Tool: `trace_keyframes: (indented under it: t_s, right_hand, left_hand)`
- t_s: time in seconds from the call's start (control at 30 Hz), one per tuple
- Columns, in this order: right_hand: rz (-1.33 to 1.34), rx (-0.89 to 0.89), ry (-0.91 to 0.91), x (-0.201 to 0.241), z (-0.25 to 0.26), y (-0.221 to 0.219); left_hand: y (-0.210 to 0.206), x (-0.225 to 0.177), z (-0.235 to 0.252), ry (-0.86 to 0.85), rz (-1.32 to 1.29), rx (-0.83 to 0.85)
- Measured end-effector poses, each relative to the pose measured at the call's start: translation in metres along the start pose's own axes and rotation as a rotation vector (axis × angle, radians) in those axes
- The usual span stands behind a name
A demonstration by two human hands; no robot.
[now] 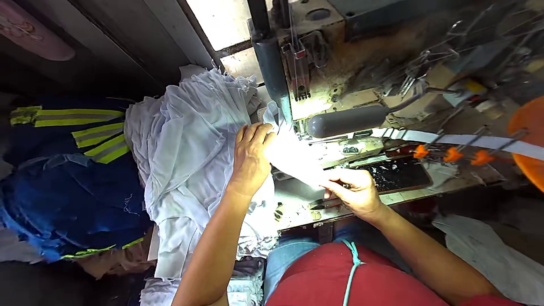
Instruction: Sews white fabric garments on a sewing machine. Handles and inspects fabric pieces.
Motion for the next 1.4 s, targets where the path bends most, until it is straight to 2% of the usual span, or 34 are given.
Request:
trace_keyframes:
  t_s: [0.2,0.27,0.33,0.43,0.5,0.67,0.77,0.87,1.03,1.23,1.33,1.4]
  right_hand:
    - [-0.003,-0.067,-0.128,-0.014,0.028,-0.012]
    - [0.005,-0.096,-0.163,-0.02,0.032,-0.016]
    - [0.001,-0.123,-0.158,-0.025,0.033,-0.017]
    - [-0.007,-0.139,-0.11,-0.027,0.029,-0.016]
    - [-0.043,-0.136,-0.082,-0.026,0.027,-0.015]
    - [-0.271,-0.087,0.032,-0.026,0.023,-0.009]
    - [-0.472,-0.04,0.138,-0.022,0.021,-0.009]
    - [-0.56,-0.017,0.145,-0.021,0.023,-0.012]
    - [-0.578,0.014,0.118,-0.018,0.023,-0.012]
    - [-0.567,-0.032,0.196,-0.007,-0.004,-0.009]
    - [-0.64,0.13,0.144,-0.01,-0.033,-0.005]
    - [-0.694,0.261,0.089,-0.019,-0.05,-0.002]
  left_hand:
    - [-0.012,0.04,0.021,0.009,0.118,0.052]
    - [-0.003,0.032,0.021,0.067,0.129,0.157]
    - [0.015,0.003,0.015,0.033,0.004,0.24]
    - [0.014,-0.037,0.006,-0.165,-0.232,0.19]
    - [0.002,-0.041,0.003,-0.233,-0.218,0.16]
    - [0.0,-0.039,-0.006,-0.329,-0.102,0.008]
    - [0.0,-0.039,-0.005,-0.31,-0.096,0.018]
    - [-0.002,-0.038,-0.001,-0.301,-0.07,0.042]
    - [-0.01,-0.033,0.007,-0.203,-0.046,0.081]
    - [-0.021,-0.026,0.01,0.045,-0.025,0.161]
    - [-0.023,-0.013,-0.005,0.206,-0.114,0.154]
    - [-0.02,0.003,-0.028,0.309,-0.205,-0.003]
Point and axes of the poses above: each hand's wrist, its own z-axis towards the middle knuckle, its own y-axis out of the back of the hand, x = y × z, the point moved 5 cm from there along z, towards the middle knuckle, and after that the axes turned 6 degrees about x, right-handed, at the moved point
